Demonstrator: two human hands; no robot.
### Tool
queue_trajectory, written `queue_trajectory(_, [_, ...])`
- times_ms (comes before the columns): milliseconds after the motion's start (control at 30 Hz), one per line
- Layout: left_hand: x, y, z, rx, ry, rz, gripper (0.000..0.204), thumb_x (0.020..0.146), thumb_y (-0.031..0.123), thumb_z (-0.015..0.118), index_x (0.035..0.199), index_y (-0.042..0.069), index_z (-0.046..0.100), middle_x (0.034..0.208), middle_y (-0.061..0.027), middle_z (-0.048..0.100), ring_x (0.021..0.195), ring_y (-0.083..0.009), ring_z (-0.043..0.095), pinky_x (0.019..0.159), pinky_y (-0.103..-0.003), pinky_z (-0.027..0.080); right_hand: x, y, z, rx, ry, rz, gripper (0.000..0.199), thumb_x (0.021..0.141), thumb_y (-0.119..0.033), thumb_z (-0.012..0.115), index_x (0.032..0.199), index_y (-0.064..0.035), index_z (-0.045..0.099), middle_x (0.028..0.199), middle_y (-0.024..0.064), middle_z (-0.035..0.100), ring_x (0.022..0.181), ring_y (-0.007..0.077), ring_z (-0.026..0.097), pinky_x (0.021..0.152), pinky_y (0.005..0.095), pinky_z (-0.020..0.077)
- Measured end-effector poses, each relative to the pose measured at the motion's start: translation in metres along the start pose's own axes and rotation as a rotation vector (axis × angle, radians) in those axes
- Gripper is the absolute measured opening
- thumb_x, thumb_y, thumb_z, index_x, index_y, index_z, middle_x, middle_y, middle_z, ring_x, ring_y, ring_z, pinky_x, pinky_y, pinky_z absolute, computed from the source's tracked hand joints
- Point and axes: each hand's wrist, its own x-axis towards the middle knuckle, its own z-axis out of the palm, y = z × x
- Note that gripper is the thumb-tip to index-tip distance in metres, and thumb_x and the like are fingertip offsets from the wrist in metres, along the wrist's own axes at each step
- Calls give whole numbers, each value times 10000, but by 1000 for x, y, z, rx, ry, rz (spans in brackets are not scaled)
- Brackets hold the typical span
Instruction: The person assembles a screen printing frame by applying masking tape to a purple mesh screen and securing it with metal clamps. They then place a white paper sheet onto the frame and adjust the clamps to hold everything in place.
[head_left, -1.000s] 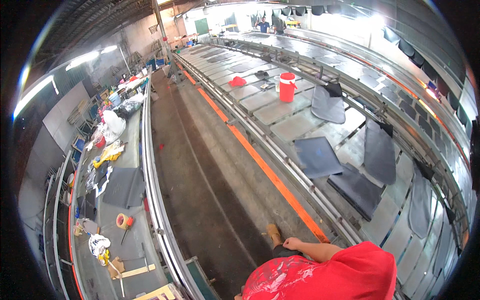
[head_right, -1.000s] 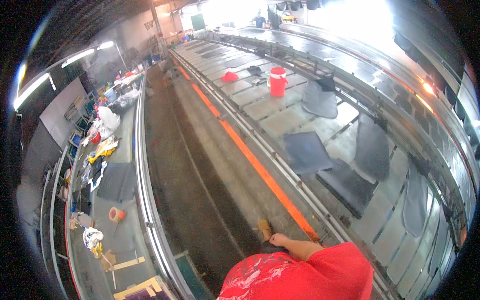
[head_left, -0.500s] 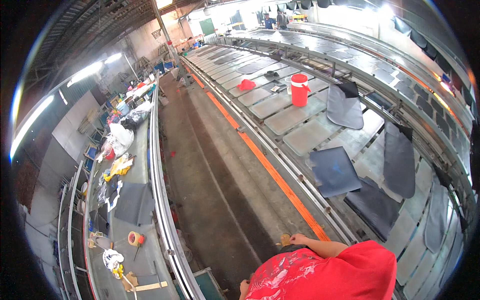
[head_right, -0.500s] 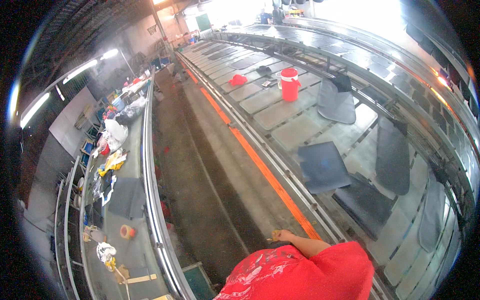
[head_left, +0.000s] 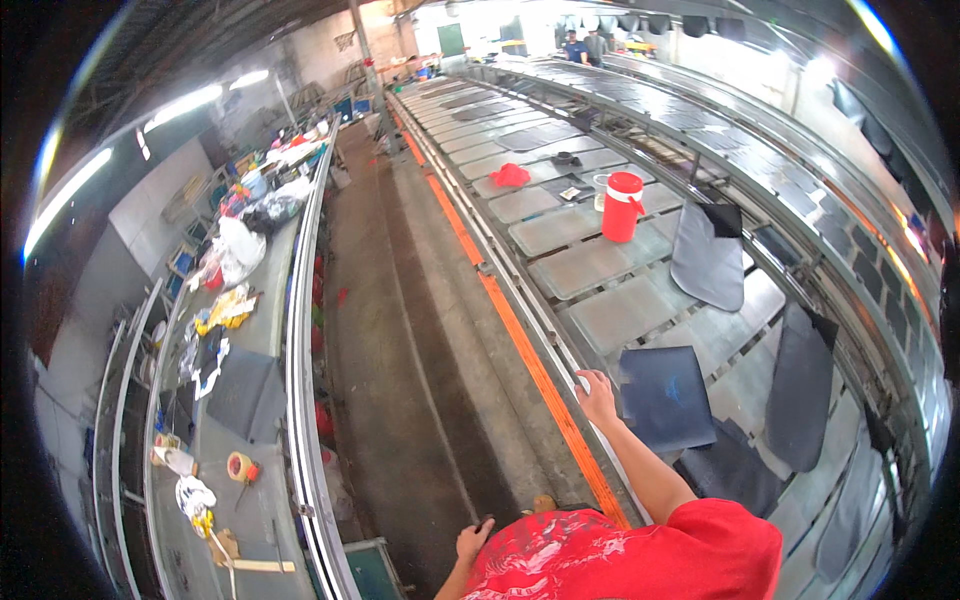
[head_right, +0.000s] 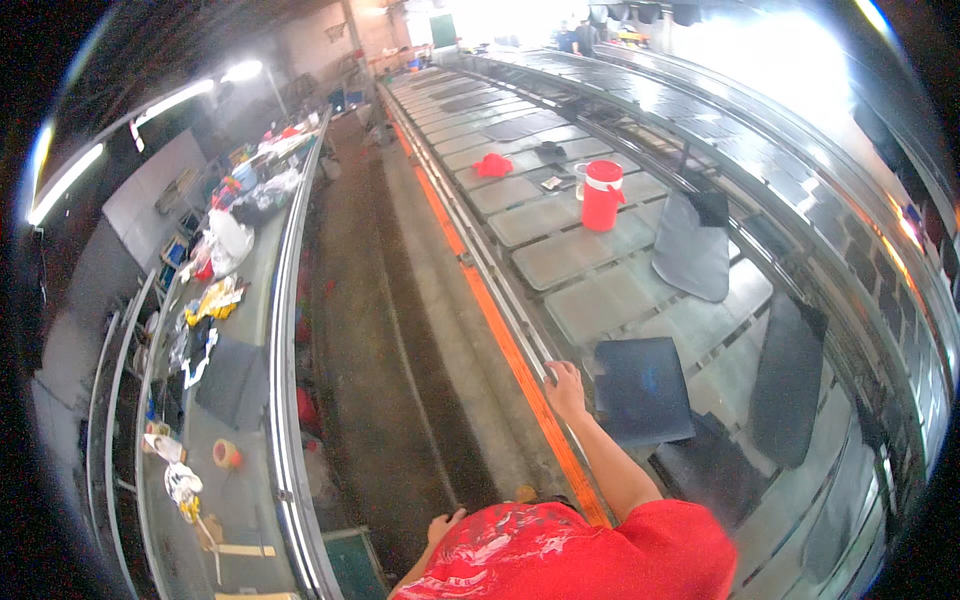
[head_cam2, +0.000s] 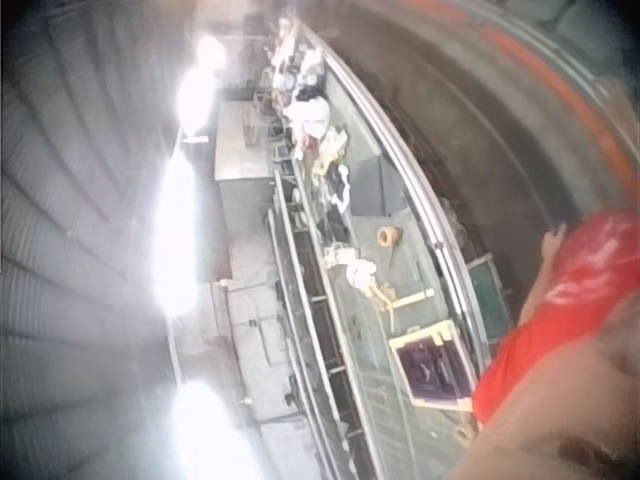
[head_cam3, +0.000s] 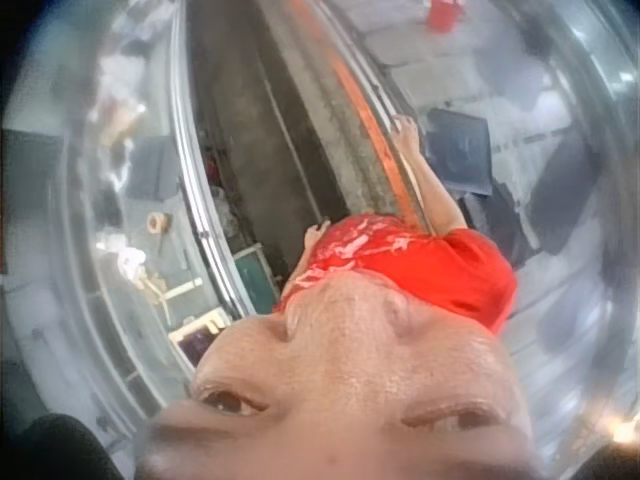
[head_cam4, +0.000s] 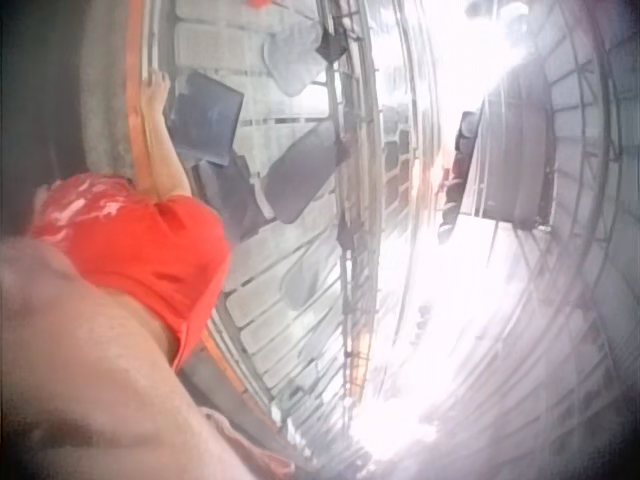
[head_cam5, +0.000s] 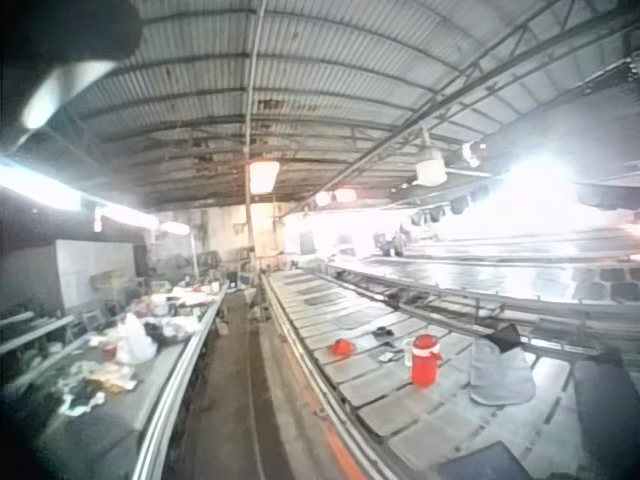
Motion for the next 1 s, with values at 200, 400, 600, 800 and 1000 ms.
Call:
queue_trajectory(200, [-15,-13,-20,-118,-19,-99,691,830,730,504,826,88,758,869,-180,716,923,-311,684,842,-401,494,-39,3,35,-94,-44,-326,328,801,-105,643,1126,-67,623,1294,195,522,1204,418,463,1001,496,394])
queue_trajectory(400, [-31,-69,-13,-131,14,-249,708,838,721,497,836,60,749,912,-209,707,943,-347,673,859,-413,489,-184,17,125,79,-1216,-223,317,858,-301,585,1074,-89,681,1047,164,681,934,346,646,860,452,502])
queue_trajectory(600, [-92,-134,14,5,94,39,692,899,645,462,1027,6,695,1090,-269,645,1044,-445,602,907,-498,475,-217,27,193,-501,-1695,-383,345,762,-400,664,986,-151,746,989,119,715,882,310,671,787,429,540])
queue_trajectory(800, [-141,-153,-76,-336,75,122,474,936,500,509,947,56,673,950,-231,668,910,-422,634,781,-487,493,-208,-19,226,-329,-1180,-167,265,882,-219,619,1072,-54,701,1048,165,704,975,276,682,855,373,521])
queue_trajectory(1000, [-228,-177,-151,-502,190,105,337,945,360,534,963,50,666,867,-186,674,849,-374,649,750,-435,485,-316,-151,231,-65,-1510,-195,292,881,-204,646,1119,-37,670,1071,144,706,1001,258,677,875,348,507])
